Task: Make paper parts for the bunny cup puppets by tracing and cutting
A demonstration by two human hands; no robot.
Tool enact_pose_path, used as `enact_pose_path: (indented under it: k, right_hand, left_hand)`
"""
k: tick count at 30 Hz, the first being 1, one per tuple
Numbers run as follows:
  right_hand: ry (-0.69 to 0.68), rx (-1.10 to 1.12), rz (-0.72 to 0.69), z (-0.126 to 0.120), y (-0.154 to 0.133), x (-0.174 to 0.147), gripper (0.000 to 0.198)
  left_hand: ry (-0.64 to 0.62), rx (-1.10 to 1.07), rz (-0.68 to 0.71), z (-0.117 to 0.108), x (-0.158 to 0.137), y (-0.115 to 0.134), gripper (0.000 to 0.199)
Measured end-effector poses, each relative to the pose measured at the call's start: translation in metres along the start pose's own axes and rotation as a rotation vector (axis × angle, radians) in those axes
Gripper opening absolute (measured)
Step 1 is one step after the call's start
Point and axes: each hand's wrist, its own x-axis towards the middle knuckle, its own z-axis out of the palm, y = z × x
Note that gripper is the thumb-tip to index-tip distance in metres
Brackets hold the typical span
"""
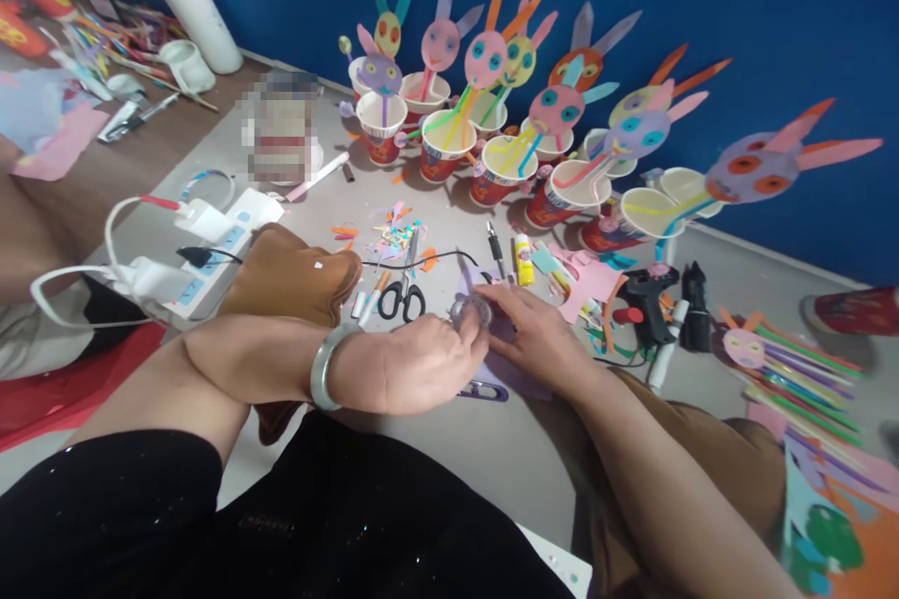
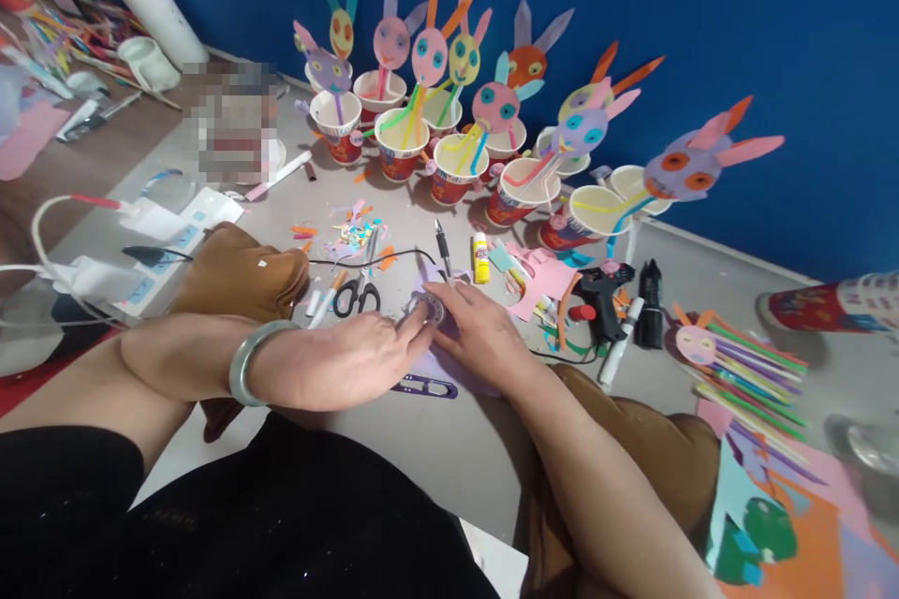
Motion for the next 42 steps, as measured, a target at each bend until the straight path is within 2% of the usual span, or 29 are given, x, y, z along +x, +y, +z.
enact_pose_path:
  k: [2,5,8,11,14,19,25,28,30,32,34,37,39,42]
  right_hand:
    - [-0.006,0.007,0.009,-0.001,-0.001,0.000,0.045]
    - [-0.043,0.031,0.029,-0.007,-0.001,-0.001,0.053]
    - [-0.054,0.049,0.040,-0.017,0.000,-0.003,0.058]
    - [0.033,0.044,0.030,-0.027,0.001,-0.006,0.054]
    - [0.174,0.077,0.011,-0.036,0.000,-0.009,0.048]
    - [0.377,0.215,0.014,-0.046,-0.006,-0.014,0.044]
    - [0.494,0.330,0.066,-0.048,-0.008,-0.016,0.051]
    - [0.528,0.363,0.130,-0.048,-0.009,-0.015,0.043]
    - [0.534,0.375,0.169,-0.049,-0.008,-0.015,0.035]
    - [0.464,0.386,0.178,-0.048,-0.006,-0.014,0.032]
    - [0.297,0.352,0.131,-0.047,-0.003,-0.015,0.034]
    - [-0.021,0.110,0.024,-0.042,-0.002,-0.016,0.039]
    - [-0.172,-0.056,-0.005,-0.039,-0.004,-0.017,0.039]
    - [-0.253,-0.103,-0.002,-0.036,-0.009,-0.022,0.042]
  left_hand:
    - [-0.107,0.018,0.027,0.001,0.002,-0.001,0.051]
    - [-0.263,-0.044,0.060,-0.003,0.006,-0.002,0.055]
    - [-0.335,-0.118,0.029,-0.006,0.010,-0.004,0.063]
    - [-0.395,-0.167,0.015,-0.006,0.011,-0.006,0.071]
    - [-0.397,-0.181,0.046,-0.002,0.007,-0.008,0.071]
    - [-0.299,-0.119,0.096,0.003,-0.003,-0.010,0.074]
    - [-0.333,-0.020,0.110,0.003,-0.004,-0.005,0.077]
    - [-0.349,-0.033,0.097,0.002,0.000,-0.003,0.081]
    - [-0.416,-0.045,0.100,-0.003,0.005,-0.002,0.082]
    - [-0.511,-0.048,0.108,-0.008,0.010,-0.002,0.082]
    - [-0.530,-0.053,0.093,-0.012,0.013,-0.002,0.077]
    - [-0.492,-0.104,0.066,-0.011,0.013,-0.002,0.074]
    - [-0.471,-0.120,0.058,-0.010,0.012,-0.002,0.073]
    - [-0.479,-0.097,0.071,-0.009,0.011,-0.003,0.070]
